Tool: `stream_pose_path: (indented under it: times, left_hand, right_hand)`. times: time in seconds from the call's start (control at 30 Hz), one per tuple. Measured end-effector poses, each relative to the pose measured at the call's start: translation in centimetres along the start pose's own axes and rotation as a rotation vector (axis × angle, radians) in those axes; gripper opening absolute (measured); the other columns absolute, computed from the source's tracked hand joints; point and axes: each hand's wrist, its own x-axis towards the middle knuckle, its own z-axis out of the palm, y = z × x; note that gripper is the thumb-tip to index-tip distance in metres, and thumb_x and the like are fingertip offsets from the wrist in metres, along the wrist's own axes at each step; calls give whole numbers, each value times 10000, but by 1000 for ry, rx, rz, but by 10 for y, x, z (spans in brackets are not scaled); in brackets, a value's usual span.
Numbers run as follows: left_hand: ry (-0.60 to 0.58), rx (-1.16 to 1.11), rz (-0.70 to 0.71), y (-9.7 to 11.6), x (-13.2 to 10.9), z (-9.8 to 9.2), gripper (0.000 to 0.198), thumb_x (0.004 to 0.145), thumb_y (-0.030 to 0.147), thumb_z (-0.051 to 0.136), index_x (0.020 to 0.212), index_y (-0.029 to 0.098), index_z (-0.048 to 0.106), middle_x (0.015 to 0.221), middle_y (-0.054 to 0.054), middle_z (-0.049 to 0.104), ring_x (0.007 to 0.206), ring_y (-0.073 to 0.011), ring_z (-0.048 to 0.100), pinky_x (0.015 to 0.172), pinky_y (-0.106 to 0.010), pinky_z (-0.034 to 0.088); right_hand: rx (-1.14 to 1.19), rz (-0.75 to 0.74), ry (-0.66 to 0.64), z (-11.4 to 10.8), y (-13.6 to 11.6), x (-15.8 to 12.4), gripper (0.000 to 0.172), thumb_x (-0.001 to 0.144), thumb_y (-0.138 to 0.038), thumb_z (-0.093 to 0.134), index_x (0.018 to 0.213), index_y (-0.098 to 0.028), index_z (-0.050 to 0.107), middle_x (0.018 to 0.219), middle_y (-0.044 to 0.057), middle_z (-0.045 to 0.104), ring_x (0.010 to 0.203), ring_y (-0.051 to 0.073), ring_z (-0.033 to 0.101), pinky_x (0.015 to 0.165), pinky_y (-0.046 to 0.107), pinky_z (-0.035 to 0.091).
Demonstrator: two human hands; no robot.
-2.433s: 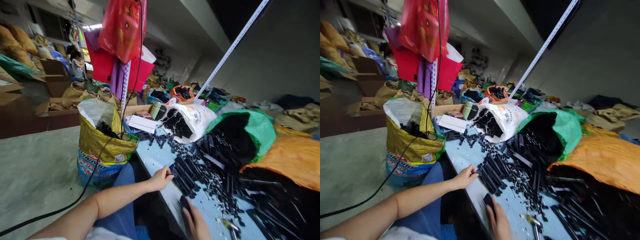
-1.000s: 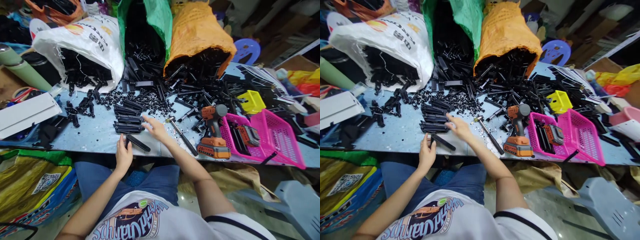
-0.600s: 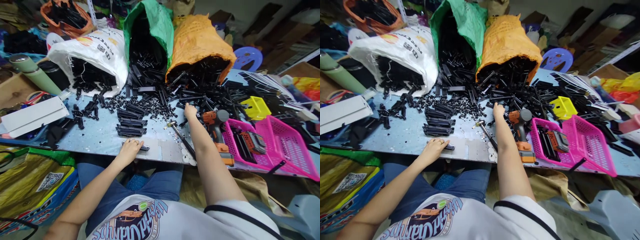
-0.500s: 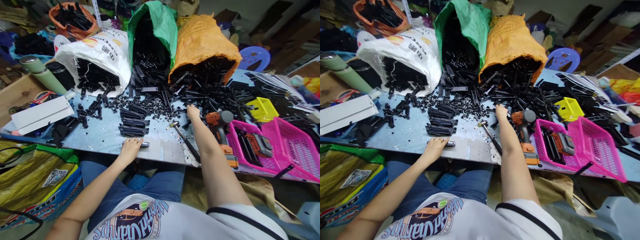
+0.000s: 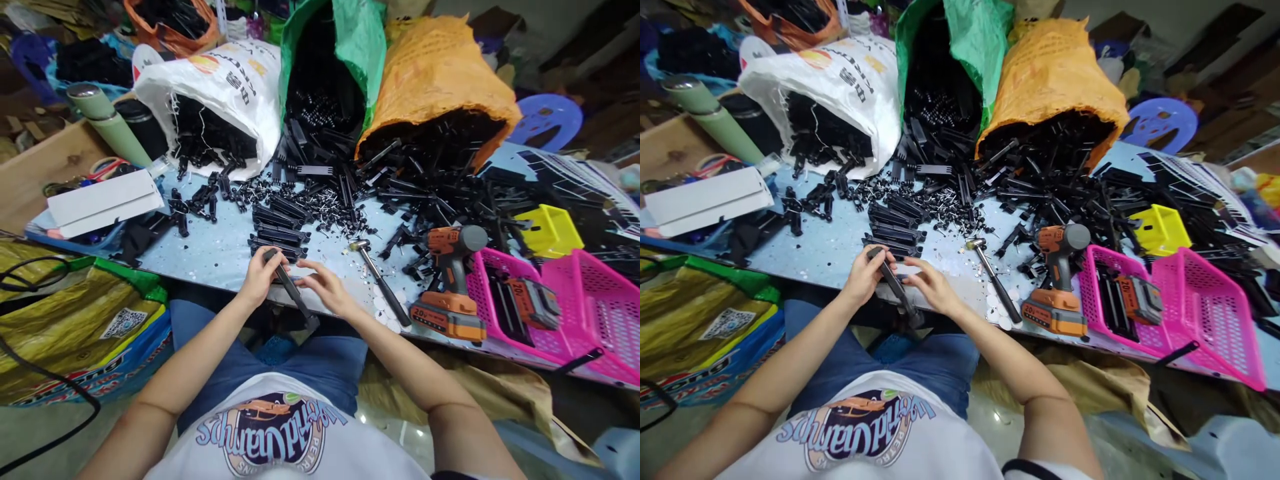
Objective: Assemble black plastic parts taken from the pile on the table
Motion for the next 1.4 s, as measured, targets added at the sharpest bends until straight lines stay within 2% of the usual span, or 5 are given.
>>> stream_pose_path:
  times: [0.1, 0.5, 0.9, 1.13, 1.4]
  left_hand:
    - [-6, 184, 165, -7, -11, 1, 367, 783, 484, 557, 1006, 200, 491, 873, -30, 615, 738, -143, 615, 700, -288, 497]
    - [-746, 1555, 383, -11, 15, -16, 348, 831, 461, 479, 1008, 169, 548, 1010, -103, 577, 979, -249, 527, 842, -370, 419]
    - [-477, 1442, 632, -23, 5, -33, 416, 741, 540, 587, 954, 185, 547, 937, -78, 632, 868, -223, 610, 702, -298, 461]
    - [-449, 1401, 585, -27, 3, -20, 470, 723, 555, 599, 1006, 182, 556, 976, -85, 633, 923, -232, 595, 771, -328, 474]
    - [181, 1491, 272, 35, 147, -51, 362, 861, 120, 315, 1132, 131, 555, 1076, -135, 597, 1015, -216, 544, 874, -337, 419]
  right_hand:
    - [142, 220, -156, -10, 2, -9, 514, 919, -558, 225, 1180, -176, 448, 878, 51, 632, 658, 134, 617, 603, 265, 502]
    - [-913, 329, -441, -22, 2, -27, 325, 919, -456, 393, 987, -192, 570, 918, 68, 645, 808, 191, 610, 580, 242, 331]
    - [-1185, 270, -293, -15, -36, -18, 328, 950, -405, 309, 1068, -186, 523, 911, 99, 606, 829, 216, 575, 650, 288, 319]
    - [-1131, 86, -264, -39, -1, -13, 267, 915, -413, 427, 942, -179, 554, 856, 68, 601, 764, 186, 554, 623, 279, 329]
    - [-872, 8, -59, -32, 47, -50, 225, 896, -392, 457, 894, -202, 578, 891, 82, 599, 811, 209, 568, 694, 336, 448]
